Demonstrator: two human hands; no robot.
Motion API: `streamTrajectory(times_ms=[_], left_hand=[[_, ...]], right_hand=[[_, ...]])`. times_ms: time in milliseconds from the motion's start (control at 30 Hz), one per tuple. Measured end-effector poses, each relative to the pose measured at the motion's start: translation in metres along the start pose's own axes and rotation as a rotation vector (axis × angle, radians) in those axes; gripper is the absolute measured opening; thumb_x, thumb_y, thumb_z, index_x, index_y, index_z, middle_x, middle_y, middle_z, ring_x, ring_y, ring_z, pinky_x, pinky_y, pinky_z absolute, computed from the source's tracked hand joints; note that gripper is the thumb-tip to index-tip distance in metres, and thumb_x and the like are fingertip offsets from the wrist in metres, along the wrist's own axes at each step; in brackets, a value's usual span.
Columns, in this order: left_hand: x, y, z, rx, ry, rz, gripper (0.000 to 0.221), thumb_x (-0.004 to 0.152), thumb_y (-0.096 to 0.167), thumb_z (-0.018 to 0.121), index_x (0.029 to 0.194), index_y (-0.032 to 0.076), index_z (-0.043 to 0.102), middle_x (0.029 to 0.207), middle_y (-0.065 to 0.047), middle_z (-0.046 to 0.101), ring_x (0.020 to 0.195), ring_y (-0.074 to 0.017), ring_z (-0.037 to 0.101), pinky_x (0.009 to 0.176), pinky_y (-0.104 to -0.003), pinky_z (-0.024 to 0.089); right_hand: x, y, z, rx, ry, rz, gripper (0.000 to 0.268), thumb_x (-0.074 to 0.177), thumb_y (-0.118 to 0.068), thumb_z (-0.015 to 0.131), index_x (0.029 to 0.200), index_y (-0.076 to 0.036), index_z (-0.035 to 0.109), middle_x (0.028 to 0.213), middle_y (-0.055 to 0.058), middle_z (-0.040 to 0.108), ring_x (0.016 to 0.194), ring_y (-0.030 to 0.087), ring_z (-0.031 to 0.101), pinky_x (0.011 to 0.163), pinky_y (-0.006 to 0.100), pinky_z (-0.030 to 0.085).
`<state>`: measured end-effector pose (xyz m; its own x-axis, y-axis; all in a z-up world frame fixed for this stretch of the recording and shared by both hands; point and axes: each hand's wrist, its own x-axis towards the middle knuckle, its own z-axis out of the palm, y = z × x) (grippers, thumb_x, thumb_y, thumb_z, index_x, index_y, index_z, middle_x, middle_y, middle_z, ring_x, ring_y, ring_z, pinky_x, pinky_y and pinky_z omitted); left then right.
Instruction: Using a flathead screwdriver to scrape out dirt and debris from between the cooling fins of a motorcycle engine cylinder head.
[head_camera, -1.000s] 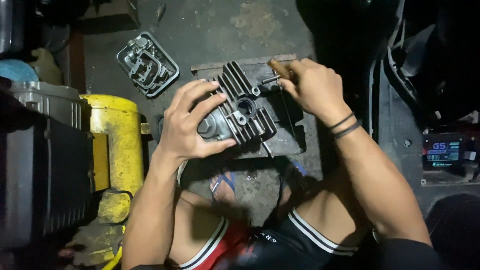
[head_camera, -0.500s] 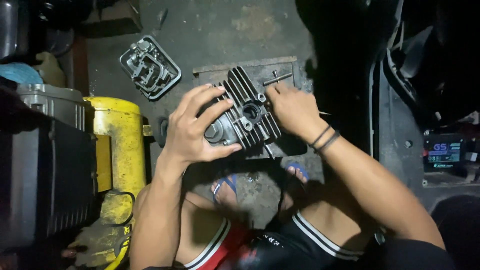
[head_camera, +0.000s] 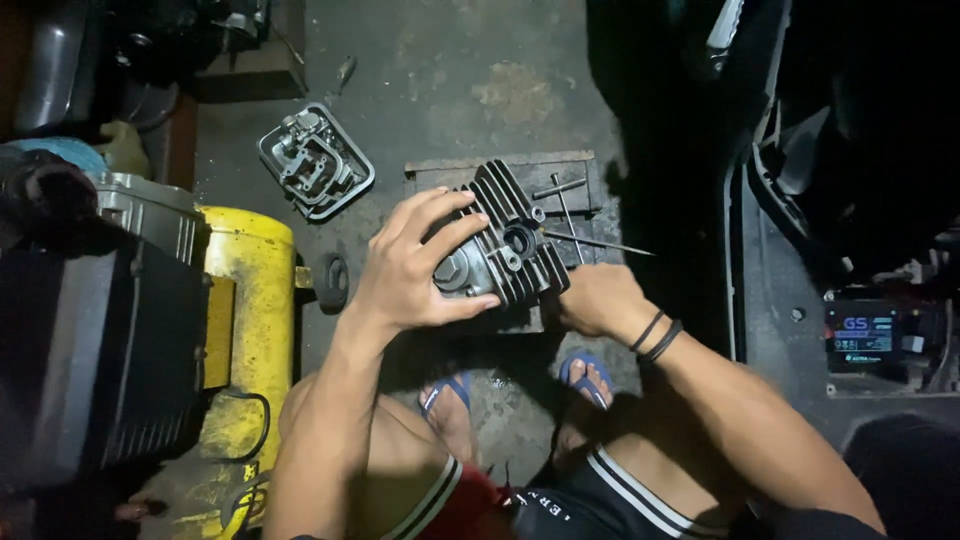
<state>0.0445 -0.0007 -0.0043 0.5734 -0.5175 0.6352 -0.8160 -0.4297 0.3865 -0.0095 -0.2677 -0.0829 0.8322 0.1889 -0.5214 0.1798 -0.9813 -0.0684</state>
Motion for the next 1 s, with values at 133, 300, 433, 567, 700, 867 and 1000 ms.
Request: streamTrajectory(times_ms=[133,300,433,567,700,867,1000], left_hand=[[-0.001,0.002,0.002,0.001,0.016,-0.005,0.074,0.070,0.066,0.083,0.127,0.021,0.070,0.131,-0.006,0.064,0.122,-0.0366,0.062,0.104,-0.048,0.051],[-0.006,0.015,0.007,0.069,0.053,0.059,0.077,0.069,0.075,0.078,0.127,0.024,0.071,0.131,-0.004,0.065,0.121,-0.0362,0.061,0.104,-0.052,0.049],[-0.015,0.033,0.012,0.078,0.066,0.114,0.071,0.072,0.073,0.076,0.124,0.025,0.071,0.130,-0.004,0.066,0.119,-0.0373,0.061,0.102,-0.055,0.047],[-0.026,0.045,0.005,0.134,-0.003,0.139,0.069,0.073,0.066,0.083,0.126,0.023,0.070,0.136,-0.003,0.062,0.127,-0.0355,0.057,0.108,-0.061,0.041],[-0.025,0.046,0.003,0.150,-0.062,0.132,0.071,0.074,0.062,0.088,0.130,0.022,0.070,0.142,-0.002,0.057,0.132,-0.0334,0.055,0.112,-0.062,0.040],[-0.024,0.050,-0.001,0.104,-0.061,0.113,0.074,0.077,0.072,0.075,0.129,0.020,0.070,0.141,-0.004,0.059,0.131,-0.0344,0.055,0.115,-0.061,0.037],[-0.027,0.042,0.011,0.025,0.064,0.114,0.074,0.081,0.081,0.062,0.127,0.023,0.072,0.131,-0.003,0.067,0.125,-0.0365,0.058,0.111,-0.061,0.035]], right_hand=[[-0.042,0.003,-0.062,-0.066,-0.035,0.036,0.045,0.087,-0.049,0.062,0.095,-0.007,0.078,0.093,0.020,0.078,0.096,0.041,0.076,0.081,0.052,0.059],[-0.076,0.029,-0.077,0.217,0.340,0.148,0.032,0.098,-0.030,0.057,0.121,-0.008,0.064,0.092,0.026,0.076,0.089,0.050,0.074,0.078,0.061,0.057],[-0.079,0.057,-0.072,0.462,0.668,0.037,0.018,0.100,-0.014,0.067,0.115,-0.005,0.069,0.087,0.019,0.074,0.083,0.042,0.073,0.072,0.050,0.057],[-0.097,0.063,-0.081,0.536,0.861,-0.159,0.018,0.104,-0.007,0.067,0.120,-0.002,0.074,0.085,0.012,0.060,0.072,0.028,0.053,0.063,0.038,0.043],[-0.114,0.055,-0.082,0.830,0.926,-0.153,0.018,0.100,0.009,0.070,0.117,0.011,0.063,0.100,0.017,0.069,0.082,0.021,0.065,0.074,0.029,0.053],[-0.134,0.035,-0.086,0.723,0.849,-0.281,0.015,0.090,-0.003,0.076,0.102,0.001,0.071,0.087,0.010,0.074,0.057,0.014,0.055,0.053,0.024,0.043],[-0.136,0.006,-0.097,0.502,0.715,-0.467,0.012,0.090,-0.010,0.070,0.102,-0.009,0.073,0.078,0.013,0.076,0.069,0.038,0.072,0.064,0.048,0.056]])
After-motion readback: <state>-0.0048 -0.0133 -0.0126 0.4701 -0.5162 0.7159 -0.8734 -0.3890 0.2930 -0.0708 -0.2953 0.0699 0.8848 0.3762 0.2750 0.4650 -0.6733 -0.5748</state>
